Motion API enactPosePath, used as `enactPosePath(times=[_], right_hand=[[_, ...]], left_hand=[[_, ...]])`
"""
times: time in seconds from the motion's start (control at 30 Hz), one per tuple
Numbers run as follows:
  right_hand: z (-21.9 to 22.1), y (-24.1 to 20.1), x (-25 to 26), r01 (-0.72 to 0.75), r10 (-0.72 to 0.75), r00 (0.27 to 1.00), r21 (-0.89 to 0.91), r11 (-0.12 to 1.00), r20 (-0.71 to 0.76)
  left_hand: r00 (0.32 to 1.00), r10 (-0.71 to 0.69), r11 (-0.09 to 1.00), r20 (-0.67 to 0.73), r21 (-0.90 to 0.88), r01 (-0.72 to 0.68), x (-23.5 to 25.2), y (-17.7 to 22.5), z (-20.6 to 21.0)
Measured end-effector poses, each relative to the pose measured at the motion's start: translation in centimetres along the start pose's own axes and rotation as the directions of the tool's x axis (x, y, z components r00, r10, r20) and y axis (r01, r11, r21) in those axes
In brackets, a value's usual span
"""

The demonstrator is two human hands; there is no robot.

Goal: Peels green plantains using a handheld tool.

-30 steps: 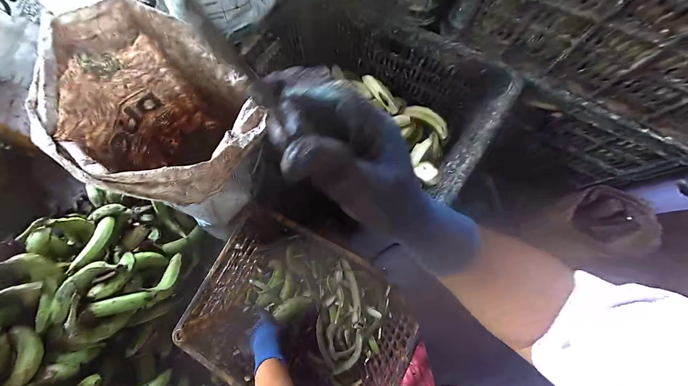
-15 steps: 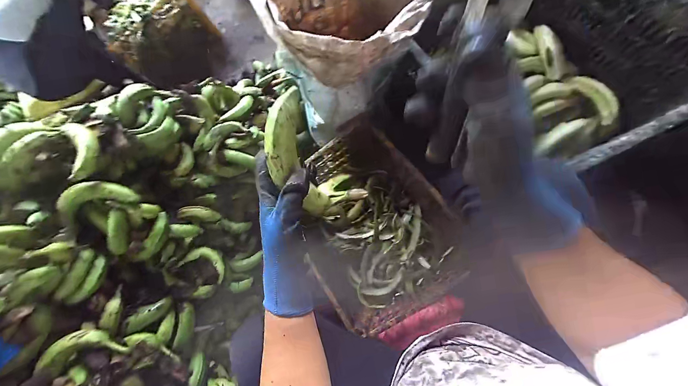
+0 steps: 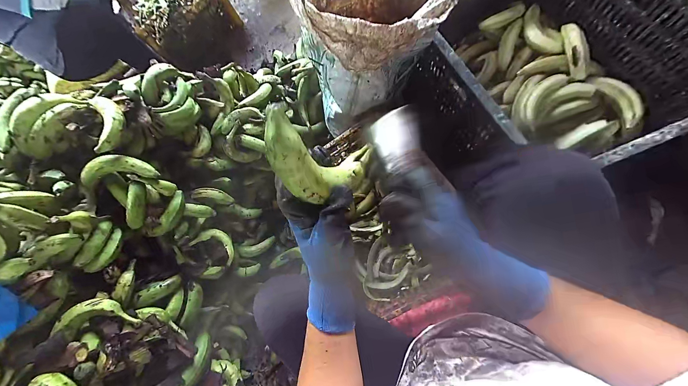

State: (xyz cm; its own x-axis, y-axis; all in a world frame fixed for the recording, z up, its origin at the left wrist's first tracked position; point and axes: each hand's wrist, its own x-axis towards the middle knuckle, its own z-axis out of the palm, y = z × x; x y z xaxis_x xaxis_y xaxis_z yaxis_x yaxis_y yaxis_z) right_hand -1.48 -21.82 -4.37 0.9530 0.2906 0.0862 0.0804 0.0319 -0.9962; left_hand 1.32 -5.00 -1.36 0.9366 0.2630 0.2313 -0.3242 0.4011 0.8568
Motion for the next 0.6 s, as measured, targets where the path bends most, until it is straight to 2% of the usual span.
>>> enactPosePath(times=[0.03,0.07,0.1,0.13,0.17,0.2,0.27,0.3,0.33,0.37,0.4,0.43,0.47,0.53,0.6], right_hand=[[0.2,1.9,-0.7,-0.268,0.275,0.949,-0.068,0.961,0.153],[0.4,3.2,-0.9,-0.445,0.46,0.846,-0.117,0.888,0.269],[0.4,3.7,-0.8,-0.544,0.543,0.765,-0.103,0.833,0.347],[-0.2,3.0,-0.3,-0.586,0.554,0.734,-0.045,0.809,0.393],[-1.2,1.5,0.9,-0.557,0.497,0.77,0.041,0.83,0.402],[-2.5,-0.1,3.0,-0.463,0.398,0.845,0.116,0.879,0.357],[-4.9,-3.3,8.2,-0.165,0.146,0.97,0.087,0.982,0.196],[-5.8,-4.5,10.3,0.062,-0.049,0.992,-0.105,0.993,0.117],[-6.5,-5.1,12.1,0.274,-0.265,0.961,-0.404,0.873,0.08],[-7.0,-5.4,13.3,0.394,-0.416,0.902,-0.618,0.68,0.116],[-6.9,-5.4,13.7,0.458,-0.501,0.848,-0.717,0.526,0.174],[-6.5,-5.0,13.4,0.506,-0.537,0.815,-0.723,0.471,0.22],[-5.8,-4.2,12.8,0.536,-0.542,0.803,-0.698,0.475,0.247],[-4.5,-2.9,12.3,0.503,-0.524,0.825,-0.701,0.507,0.213],[-4.6,-2.9,13.7,0.337,-0.554,0.832,-0.821,0.46,0.031]], left_hand=[[0.999,-0.046,0.998,-0.01,-0.04,0.046,0.1,0.6,-0.3],[0.995,-0.094,0.993,0.015,-0.064,0.095,0.6,1.3,-0.8],[0.989,-0.137,0.986,0.047,-0.09,0.141,1.4,2.1,-1.4],[0.979,-0.185,0.977,0.092,-0.094,0.193,2.1,2.9,-1.9],[0.964,-0.215,0.965,0.157,-0.115,0.235,2.7,3.6,-2.3],[0.947,-0.243,0.953,0.211,-0.131,0.273,3.5,4.3,-2.3],[0.92,-0.325,0.923,0.219,-0.136,0.359,5.0,5.3,-1.7],[0.91,-0.367,0.912,0.195,-0.118,0.393,5.6,5.6,-1.3],[0.91,-0.393,0.912,0.134,-0.073,0.405,6.0,5.7,-0.8],[0.917,-0.394,0.918,0.067,-0.009,0.395,6.3,5.7,-0.4],[0.931,-0.366,0.93,0.019,0.059,0.364,6.5,5.5,-0.3],[0.946,-0.324,0.939,0.008,0.126,0.32,6.8,5.2,-0.4],[0.954,-0.301,0.94,0.005,0.169,0.296,7.2,4.7,-0.6],[0.949,-0.315,0.945,0.032,0.105,0.31,7.8,2.9,-1.0],[0.913,-0.393,0.92,0.111,0.049,0.39,6.7,1.5,-0.9]])
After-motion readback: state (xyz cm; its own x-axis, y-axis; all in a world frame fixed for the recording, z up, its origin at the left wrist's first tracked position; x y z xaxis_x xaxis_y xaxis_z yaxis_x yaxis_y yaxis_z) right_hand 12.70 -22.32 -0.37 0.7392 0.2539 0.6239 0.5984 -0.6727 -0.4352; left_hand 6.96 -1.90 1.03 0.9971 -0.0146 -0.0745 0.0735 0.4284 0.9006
